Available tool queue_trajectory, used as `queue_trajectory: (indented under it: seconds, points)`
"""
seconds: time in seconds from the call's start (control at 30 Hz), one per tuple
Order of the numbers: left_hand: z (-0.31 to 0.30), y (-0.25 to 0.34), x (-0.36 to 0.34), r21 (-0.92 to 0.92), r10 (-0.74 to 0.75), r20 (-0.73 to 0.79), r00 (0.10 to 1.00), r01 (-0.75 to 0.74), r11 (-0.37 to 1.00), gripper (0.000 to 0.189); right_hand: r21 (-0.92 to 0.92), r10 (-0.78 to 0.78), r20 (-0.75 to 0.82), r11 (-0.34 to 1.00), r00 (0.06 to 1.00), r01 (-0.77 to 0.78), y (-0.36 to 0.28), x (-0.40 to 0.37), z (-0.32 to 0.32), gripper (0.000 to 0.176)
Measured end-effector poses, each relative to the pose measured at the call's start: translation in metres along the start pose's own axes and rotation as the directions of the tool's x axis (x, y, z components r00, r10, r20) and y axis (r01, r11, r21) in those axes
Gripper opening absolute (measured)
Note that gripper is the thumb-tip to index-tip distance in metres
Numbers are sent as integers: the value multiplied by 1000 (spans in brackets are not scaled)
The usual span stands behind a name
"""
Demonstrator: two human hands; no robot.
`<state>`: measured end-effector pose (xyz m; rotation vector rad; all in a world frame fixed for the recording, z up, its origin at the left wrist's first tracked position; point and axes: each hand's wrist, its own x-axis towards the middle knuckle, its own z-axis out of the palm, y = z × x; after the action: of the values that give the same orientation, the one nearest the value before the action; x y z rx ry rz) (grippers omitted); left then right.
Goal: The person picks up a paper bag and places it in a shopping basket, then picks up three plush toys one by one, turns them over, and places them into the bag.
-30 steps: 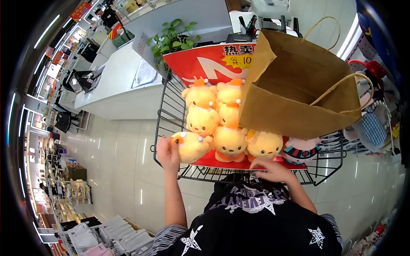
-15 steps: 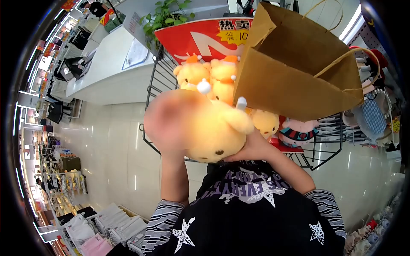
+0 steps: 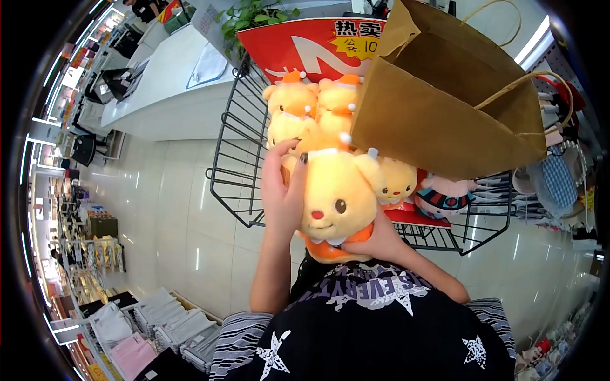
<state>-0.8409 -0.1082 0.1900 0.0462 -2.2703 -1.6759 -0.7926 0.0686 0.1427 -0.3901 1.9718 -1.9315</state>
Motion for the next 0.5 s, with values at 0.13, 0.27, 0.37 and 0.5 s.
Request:
queue_trajectory:
  seconds: [0.13, 0.27, 0.37, 0.5]
  points:
    - [-4, 5, -35, -309, -263, 15, 965, 255, 916, 32, 89, 79, 45, 993, 996, -83, 1, -4, -11, 89]
    - [-28, -21, -79, -335, -467, 237, 852, 523, 784, 38, 155, 92, 84, 982, 992, -104, 1, -4, -15, 87]
    - [-33, -23, -98, -17, -502, 383, 775, 549, 836, 38, 182, 71, 107, 979, 992, -90, 6, -4, -17, 84]
    - [-21, -14, -105, -137, -396, 230, 889, 432, 891, 36, 332, 79, 145, 935, 986, -123, 14, 0, -20, 73]
